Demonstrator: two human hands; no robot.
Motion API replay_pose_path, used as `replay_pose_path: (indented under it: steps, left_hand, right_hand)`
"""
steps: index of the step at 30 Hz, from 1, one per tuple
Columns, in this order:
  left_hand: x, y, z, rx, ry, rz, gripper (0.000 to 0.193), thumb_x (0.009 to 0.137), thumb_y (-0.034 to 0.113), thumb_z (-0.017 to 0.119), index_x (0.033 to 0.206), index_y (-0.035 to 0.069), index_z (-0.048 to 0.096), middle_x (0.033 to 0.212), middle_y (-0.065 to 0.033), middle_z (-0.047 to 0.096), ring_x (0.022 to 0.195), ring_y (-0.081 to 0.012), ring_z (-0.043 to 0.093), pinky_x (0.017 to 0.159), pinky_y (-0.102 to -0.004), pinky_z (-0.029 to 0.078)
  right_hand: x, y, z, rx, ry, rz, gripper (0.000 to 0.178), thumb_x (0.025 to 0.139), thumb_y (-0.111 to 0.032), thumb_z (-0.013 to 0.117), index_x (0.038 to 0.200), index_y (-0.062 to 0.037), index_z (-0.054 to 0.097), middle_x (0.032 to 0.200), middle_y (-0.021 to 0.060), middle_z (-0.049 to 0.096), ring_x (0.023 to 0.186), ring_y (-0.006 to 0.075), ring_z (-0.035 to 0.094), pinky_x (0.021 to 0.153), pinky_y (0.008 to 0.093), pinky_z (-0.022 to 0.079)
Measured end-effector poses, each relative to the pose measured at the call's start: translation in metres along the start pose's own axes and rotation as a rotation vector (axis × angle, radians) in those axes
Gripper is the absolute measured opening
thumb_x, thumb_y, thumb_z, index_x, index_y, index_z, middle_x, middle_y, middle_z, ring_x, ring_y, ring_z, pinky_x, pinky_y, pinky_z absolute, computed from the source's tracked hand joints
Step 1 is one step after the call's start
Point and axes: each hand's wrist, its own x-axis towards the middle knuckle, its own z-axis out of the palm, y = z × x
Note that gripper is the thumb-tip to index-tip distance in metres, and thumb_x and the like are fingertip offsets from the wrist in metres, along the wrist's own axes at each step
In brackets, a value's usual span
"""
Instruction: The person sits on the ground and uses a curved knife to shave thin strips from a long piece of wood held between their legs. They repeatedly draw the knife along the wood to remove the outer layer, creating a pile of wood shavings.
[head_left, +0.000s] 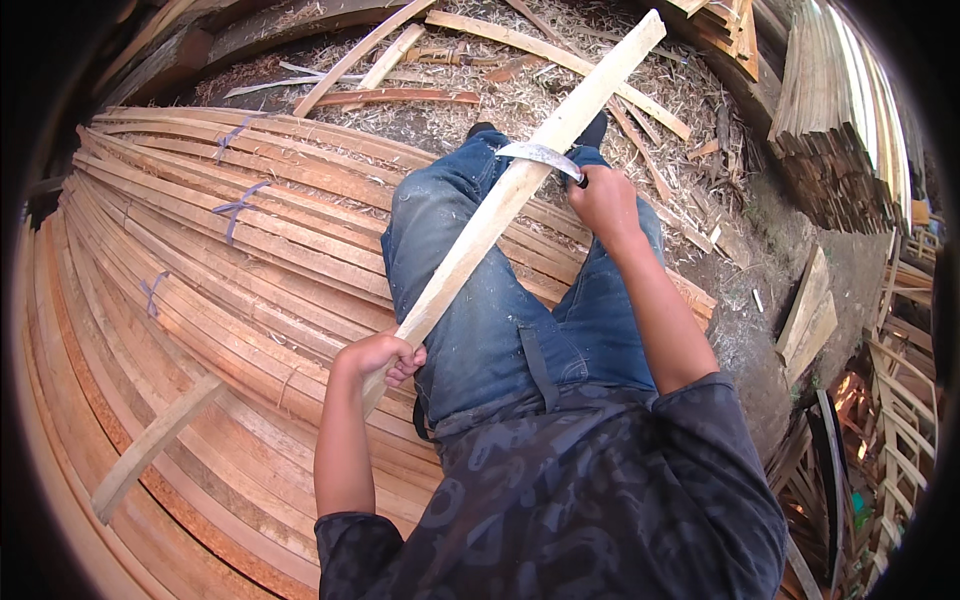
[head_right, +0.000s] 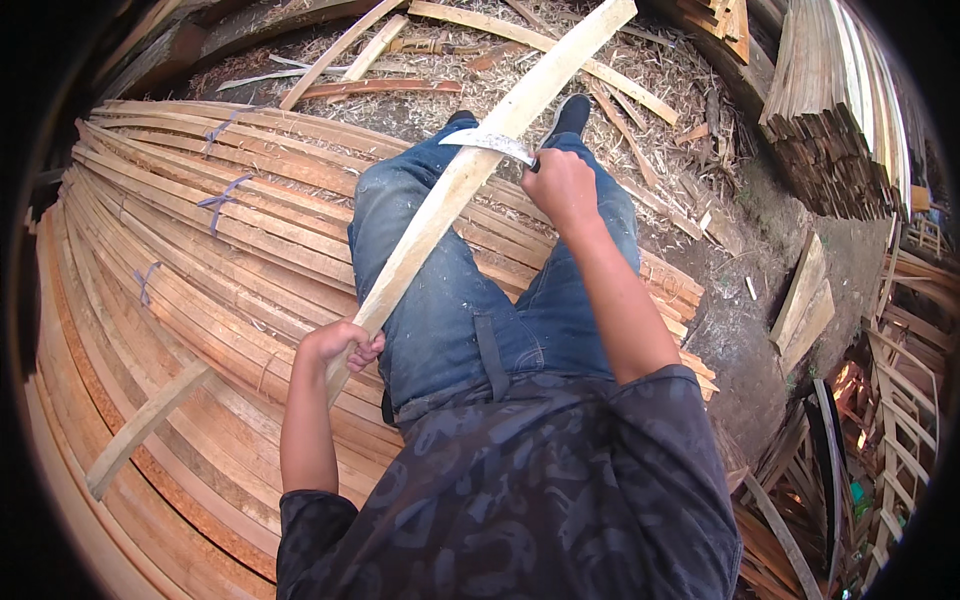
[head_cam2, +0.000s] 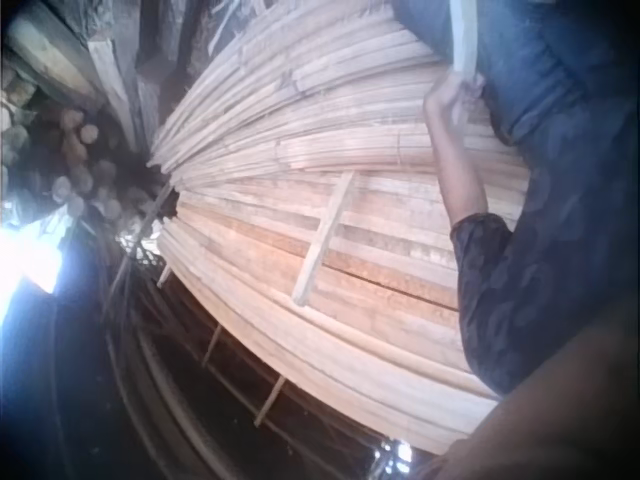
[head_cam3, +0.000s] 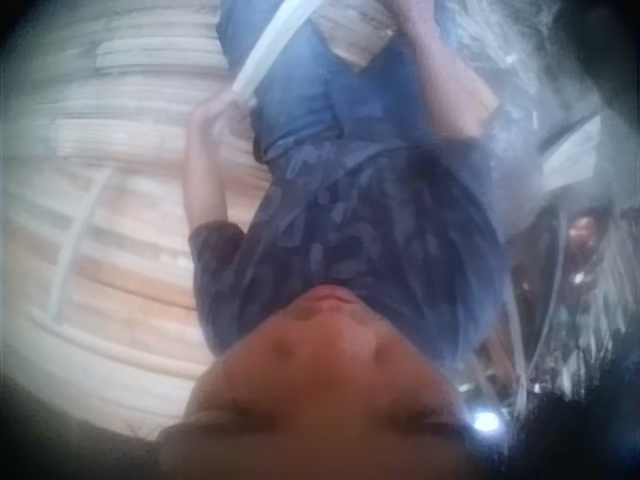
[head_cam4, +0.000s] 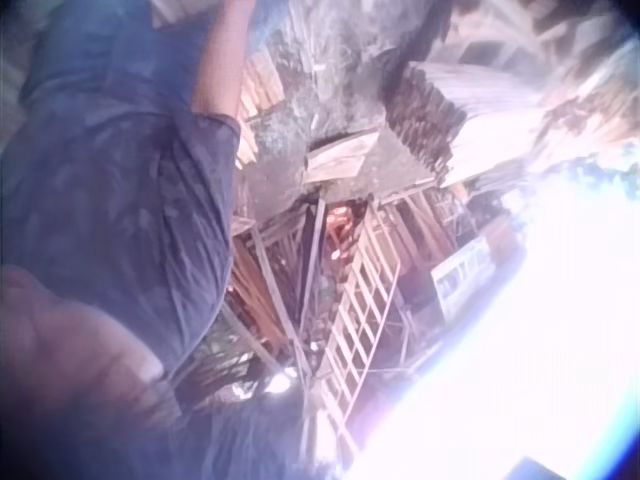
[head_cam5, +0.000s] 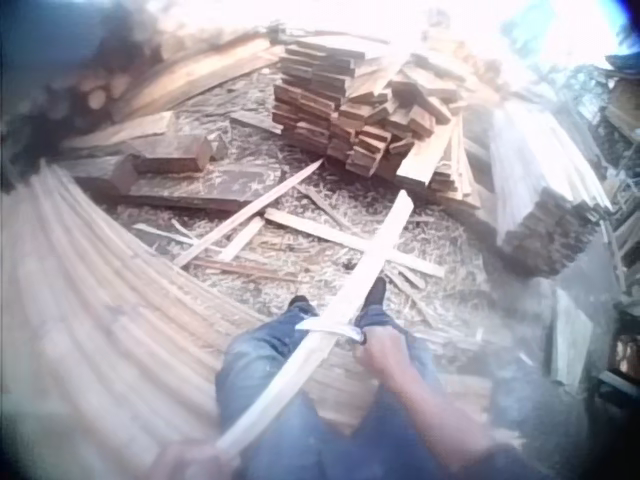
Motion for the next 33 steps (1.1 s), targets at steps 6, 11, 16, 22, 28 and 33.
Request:
replay_pose_path:
  steps: [6, 11, 16, 22, 28, 33]
  left_hand:
    - [-0.007, 0.0, 0.021, 0.105, 0.258, 0.026, 0.012, 0.063, 0.005, 0.049, 0.073, 0.005, 0.045, 0.058, -0.0011, 0.038, 0.047, -0.01, 0.032, 0.043, -0.0249, 0.027]
    - [-0.006, -0.003, 0.024, 0.041, 0.247, 0.061, 0.014, 0.063, 0.003, 0.049, 0.076, 0.005, 0.044, 0.059, -0.0016, 0.038, 0.047, -0.0106, 0.032, 0.044, -0.025, 0.027]
    - [-0.006, 0.0, 0.024, 0.043, 0.252, -0.001, 0.013, 0.065, 0.005, 0.048, 0.078, 0.006, 0.045, 0.06, -0.0017, 0.039, 0.048, -0.0105, 0.033, 0.045, -0.0251, 0.028]
    - [-0.003, 0.001, 0.03, -0.044, 0.31, 0.007, 0.012, 0.075, 0.006, 0.054, 0.078, 0.008, 0.042, 0.06, 0.002, 0.038, 0.049, -0.0072, 0.033, 0.044, -0.0246, 0.028]
    - [-0.005, 0.005, 0.031, -0.088, 0.269, 0.004, 0.011, 0.068, 0.007, 0.05, 0.079, 0.003, 0.048, 0.059, 0.0004, 0.038, 0.047, -0.0084, 0.032, 0.044, -0.0241, 0.027]
    - [-0.003, -0.001, 0.023, -0.125, 0.214, -0.027, 0.013, 0.067, 0.006, 0.05, 0.08, 0.003, 0.048, 0.059, 0.0006, 0.038, 0.047, -0.0085, 0.031, 0.044, -0.0241, 0.027]
  right_hand:
    - [-0.033, -0.031, -0.003, -0.028, -0.14, -0.142, 0.022, 0.081, -0.026, 0.062, 0.078, -0.0058, 0.071, 0.064, 0.0198, 0.063, 0.063, 0.0362, 0.064, 0.061, 0.0445, 0.052]
    - [-0.055, -0.026, 0.001, -0.025, -0.128, -0.2, 0.022, 0.081, -0.028, 0.062, 0.077, -0.008, 0.071, 0.062, 0.0178, 0.062, 0.058, 0.0346, 0.063, 0.057, 0.0432, 0.052]
    - [-0.044, -0.029, 0.012, -0.083, -0.096, -0.166, 0.024, 0.083, -0.026, 0.06, 0.072, -0.0068, 0.069, 0.062, 0.0164, 0.063, 0.057, 0.0335, 0.064, 0.056, 0.0418, 0.052]
    - [-0.01, -0.027, 0.032, -0.116, -0.079, -0.086, 0.018, 0.08, -0.026, 0.062, 0.079, -0.01, 0.071, 0.067, 0.0172, 0.065, 0.064, 0.0339, 0.065, 0.062, 0.0437, 0.052]
    - [0.004, -0.019, 0.039, -0.142, -0.057, 0.015, 0.02, 0.072, -0.025, 0.065, 0.089, -0.0176, 0.073, 0.073, 0.0144, 0.067, 0.069, 0.0319, 0.067, 0.065, 0.0412, 0.054]
    - [-0.003, -0.026, 0.036, -0.143, -0.06, 0.031, 0.021, 0.075, -0.028, 0.065, 0.089, -0.0165, 0.073, 0.073, 0.014, 0.067, 0.071, 0.0322, 0.067, 0.066, 0.0426, 0.053]
